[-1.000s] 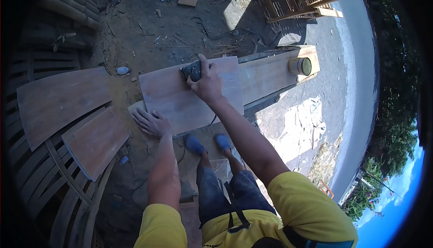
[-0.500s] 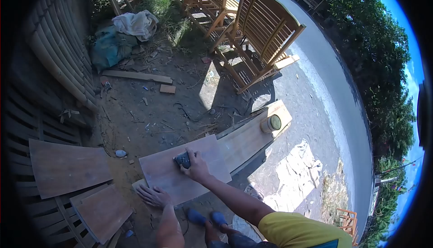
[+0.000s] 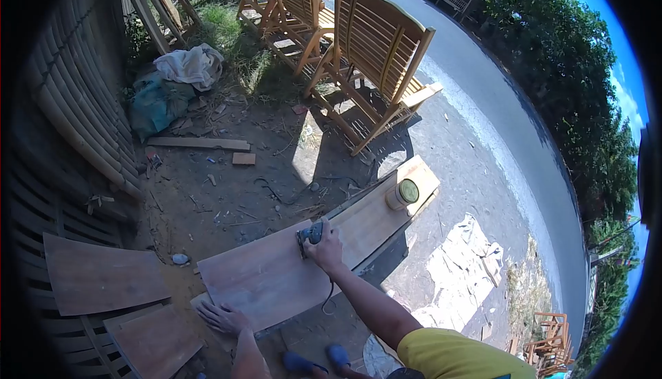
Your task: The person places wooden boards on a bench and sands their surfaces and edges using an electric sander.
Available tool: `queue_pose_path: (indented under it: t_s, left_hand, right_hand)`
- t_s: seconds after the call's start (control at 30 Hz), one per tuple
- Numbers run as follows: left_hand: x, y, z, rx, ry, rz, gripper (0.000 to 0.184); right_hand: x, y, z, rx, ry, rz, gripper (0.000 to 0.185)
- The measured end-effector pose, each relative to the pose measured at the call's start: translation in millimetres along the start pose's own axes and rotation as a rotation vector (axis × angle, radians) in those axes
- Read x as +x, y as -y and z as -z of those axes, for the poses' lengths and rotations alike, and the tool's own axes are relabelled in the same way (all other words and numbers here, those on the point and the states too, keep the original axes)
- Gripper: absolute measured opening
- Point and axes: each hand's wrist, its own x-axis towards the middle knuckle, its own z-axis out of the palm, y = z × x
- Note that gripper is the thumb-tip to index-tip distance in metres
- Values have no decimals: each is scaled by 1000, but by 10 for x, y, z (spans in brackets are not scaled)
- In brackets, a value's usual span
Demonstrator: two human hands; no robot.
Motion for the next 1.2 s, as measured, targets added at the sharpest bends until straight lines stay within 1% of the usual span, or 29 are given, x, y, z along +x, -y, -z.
queue_pose_path:
  t_s: [0.03, 0.17, 0.2, 0.3, 0.33, 0.37, 0.43, 0.47, 0.53, 0.57, 0.6, 0.67, 0.73, 0.83, 0.87, 0.9, 0.97, 1.0, 1.07, 1.2]
  left_hand:
    - [0, 2, -10, -5, -17, -3, 67]
    - [-8, 14, 12, -6, -33, 22, 67]
    - [-7, 4, 27, -16, -5, 20, 68]
    - [8, -28, 133, -29, 26, 16, 68]
    - [4, -24, 160, -37, 38, 8, 68]
    - [-3, -34, 147, -42, 14, 11, 67]
    - [14, -17, 38, -65, -16, 0, 66]
    - [15, 50, -31, -81, -30, -16, 66]
    - [26, 89, -90, -67, -30, -8, 64]
    - [25, 47, -1, -60, 5, 4, 64]
    - [13, 7, 99, -56, 41, 15, 64]
    - [-4, -20, 166, -69, 55, 19, 65]
    - [39, -49, 226, -84, 66, 21, 65]
    - [22, -49, 248, -79, 89, 6, 68]
    - [40, -44, 220, -40, 82, 6, 66]
    - [43, -41, 200, 1, 77, 6, 65]
    - [41, -39, 226, 3, 70, -6, 65]
    - [35, -45, 237, -5, 43, -15, 65]
    - [34, -37, 210, -15, 36, -22, 65]
    - [26, -35, 205, -7, 16, -33, 62]
  right_hand:
    - [25, 7, 13, 6, -93, -54, 92]
    - [-161, 302, -161, 21, 0, 25, 94]
    - [-262, 430, -270, 23, 15, 42, 94]
    - [-669, 1007, -549, 31, 209, 234, 95]
    - [-797, 1171, -691, 34, 260, 281, 95]
    - [-927, 1285, -861, 39, 263, 284, 95]
    - [-1068, 1501, -1137, 8, 316, 575, 96]
    - [-1073, 1575, -1152, 20, 315, 574, 96]
    - [-1064, 1615, -1127, -24, 474, 524, 97]
    - [-1034, 1570, -1032, -30, 448, 464, 96]
    - [-976, 1448, -934, -38, 449, 460, 96]
    - [-769, 1146, -725, -11, 368, 317, 95]
    - [-565, 842, -407, -38, 264, 226, 93]
    - [-233, 162, -126, -57, 31, 116, 91]
    - [-116, 24, -31, -49, -27, 65, 90]
    - [12, -90, 5, -58, -24, 57, 90]
    - [144, -263, 71, -96, -141, -58, 90]
    - [133, -277, 61, -104, -141, -70, 90]
    - [93, -10, -20, -74, -105, 8, 84]
    - [-319, 708, -422, 18, 102, 136, 92]
